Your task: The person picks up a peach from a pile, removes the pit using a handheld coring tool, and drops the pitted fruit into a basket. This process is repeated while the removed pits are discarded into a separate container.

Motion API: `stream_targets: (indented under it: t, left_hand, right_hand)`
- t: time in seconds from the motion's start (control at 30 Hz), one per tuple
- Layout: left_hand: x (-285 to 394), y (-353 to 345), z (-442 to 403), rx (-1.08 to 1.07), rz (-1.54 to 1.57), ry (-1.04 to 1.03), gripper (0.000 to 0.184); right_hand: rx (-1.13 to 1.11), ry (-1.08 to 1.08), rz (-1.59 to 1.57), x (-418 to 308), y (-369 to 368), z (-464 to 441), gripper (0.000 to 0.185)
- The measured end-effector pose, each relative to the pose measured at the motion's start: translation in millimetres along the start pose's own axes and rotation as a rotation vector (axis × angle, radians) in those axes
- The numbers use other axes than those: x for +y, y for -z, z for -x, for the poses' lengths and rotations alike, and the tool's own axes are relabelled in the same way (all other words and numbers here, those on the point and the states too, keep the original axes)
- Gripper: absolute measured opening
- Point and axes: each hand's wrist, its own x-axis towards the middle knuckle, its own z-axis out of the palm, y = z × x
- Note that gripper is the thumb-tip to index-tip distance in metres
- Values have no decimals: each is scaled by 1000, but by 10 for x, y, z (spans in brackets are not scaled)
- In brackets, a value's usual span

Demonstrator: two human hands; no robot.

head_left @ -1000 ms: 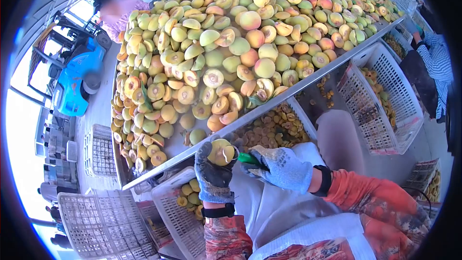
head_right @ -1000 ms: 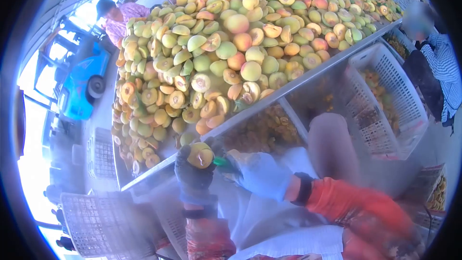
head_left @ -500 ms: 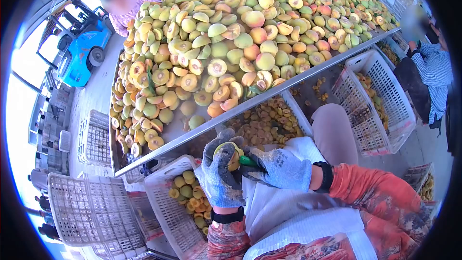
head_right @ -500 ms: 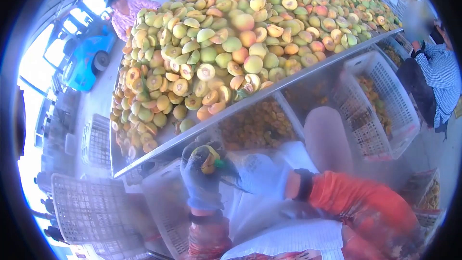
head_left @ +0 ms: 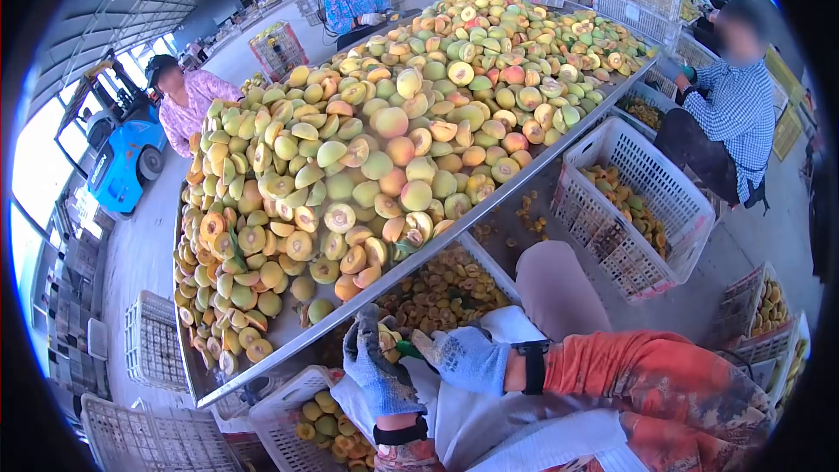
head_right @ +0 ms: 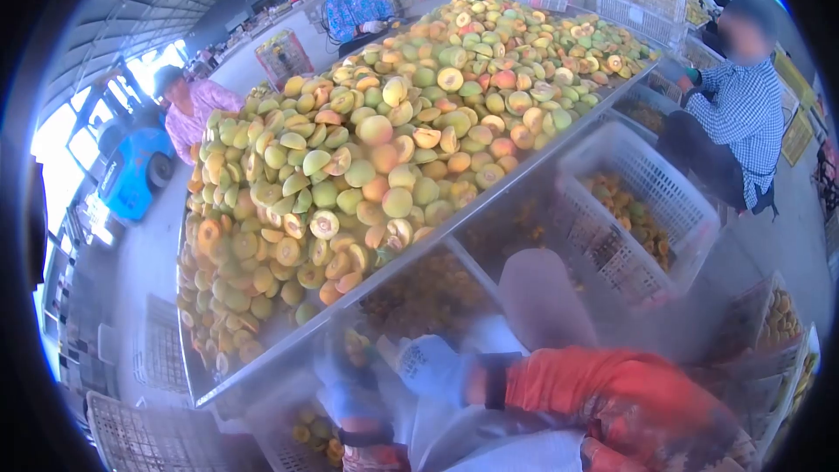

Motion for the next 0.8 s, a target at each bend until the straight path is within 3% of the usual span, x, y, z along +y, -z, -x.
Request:
stream_targets:
  t: [0.03,0.1,0.13,0.2,0.23,0.27,0.37,0.47,0.53,0.6,0.67,0.7,0.73,0.8]
  left_hand:
    - [-108,27,-13,-70,-241,-346,22]
    - [-80,117,-5,-96,-284,-375,23]
    - [-52,143,-12,-112,-326,-398,24]
    - [24,138,-29,-88,-411,-486,24]
    - [109,100,-43,-117,-293,-341,24]
    - [161,83,-59,-150,-176,-197,24]
    - [196,93,-135,-158,-213,-82,24]
    - [108,162,-233,-154,-105,83,26]
    - [104,160,-204,-155,-140,20,28]
    - [99,137,-135,-127,-230,-288,28]
    - [50,202,-198,-163,-211,-250,29]
    - [67,179,-200,-139,-174,-199,28]
    - [72,155,-206,-115,-136,-150,28]
    - [-34,208,-275,-146,-255,-211,27]
  right_hand:
    - [1,-7,1,-6,9,20,42]
    - [-108,-133,-442,-75,88,8,37]
    - [-108,-127,-437,-87,172,-2,37]
    - [-459,-349,-1334,-131,472,-60,57]
    - [-525,-410,-1392,-134,526,-86,49]
    - [-526,-408,-1388,-109,492,-94,49]
    - [-661,-436,-1540,-67,414,-128,38]
    - [-538,-426,-1239,-133,460,-185,32]
    - [-578,-377,-1265,-83,349,-211,34]
    - [-601,-373,-1382,-74,418,-201,33]
    - [-698,-354,-1603,-31,327,-199,25]
    - [-657,-338,-1563,-28,310,-210,13]
    - [-653,-340,-1565,-30,314,-229,13]
    - [-422,-312,-1242,-73,389,-276,10]
